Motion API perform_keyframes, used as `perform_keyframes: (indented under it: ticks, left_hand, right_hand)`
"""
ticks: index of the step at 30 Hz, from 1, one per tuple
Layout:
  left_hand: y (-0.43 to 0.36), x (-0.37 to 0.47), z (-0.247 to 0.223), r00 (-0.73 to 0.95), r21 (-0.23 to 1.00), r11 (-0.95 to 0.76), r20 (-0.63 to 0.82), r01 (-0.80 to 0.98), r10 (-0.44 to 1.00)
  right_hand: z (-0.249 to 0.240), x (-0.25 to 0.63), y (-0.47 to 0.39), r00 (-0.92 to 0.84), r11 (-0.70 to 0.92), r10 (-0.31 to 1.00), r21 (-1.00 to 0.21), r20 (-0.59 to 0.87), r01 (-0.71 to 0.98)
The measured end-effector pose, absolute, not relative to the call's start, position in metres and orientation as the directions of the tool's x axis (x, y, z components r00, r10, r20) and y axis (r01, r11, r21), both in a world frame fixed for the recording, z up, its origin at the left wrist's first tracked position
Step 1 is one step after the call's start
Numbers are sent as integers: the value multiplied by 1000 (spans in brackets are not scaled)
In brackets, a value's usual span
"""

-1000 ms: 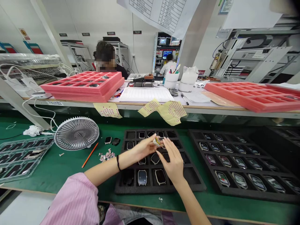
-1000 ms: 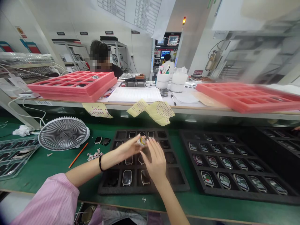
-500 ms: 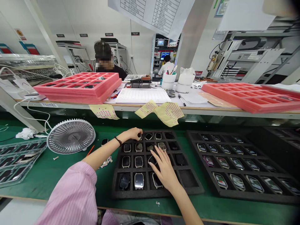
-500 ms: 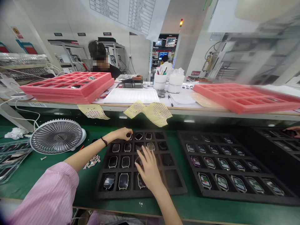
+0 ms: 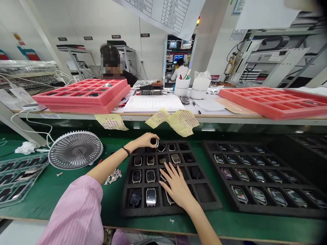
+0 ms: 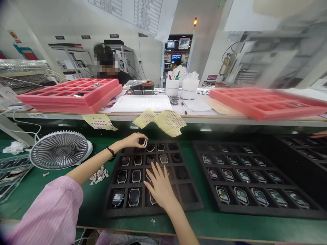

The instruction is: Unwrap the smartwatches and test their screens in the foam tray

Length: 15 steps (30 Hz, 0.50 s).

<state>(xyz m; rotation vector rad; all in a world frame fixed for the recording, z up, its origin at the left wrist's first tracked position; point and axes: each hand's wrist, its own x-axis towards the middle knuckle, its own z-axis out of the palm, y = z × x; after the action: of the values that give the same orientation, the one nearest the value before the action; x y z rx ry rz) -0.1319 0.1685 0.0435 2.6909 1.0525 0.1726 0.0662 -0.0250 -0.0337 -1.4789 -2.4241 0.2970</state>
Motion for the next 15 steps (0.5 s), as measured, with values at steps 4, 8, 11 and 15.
perform_keyframes:
  ticks: [4,8,11,15]
  left_hand:
    - [177,-107,40,818,266,-786,-23,559,574]
    - [181,-90,24,865,272,-823,-89,498,494]
    - [183,-87,19,862,264,-823,-98,504,497]
    - [186,-85,30,847,260,-808,-93,528,523]
  right_hand:
    - [-34,67,-24,-429,445,895,-331,124,832]
    - [-35,66,-25,-432,459,888,-348,156,818]
    - [-33,65,-25,-362,460,879,-351,311,815]
    - [-34,66,-24,-226,391,877,-356,424,849]
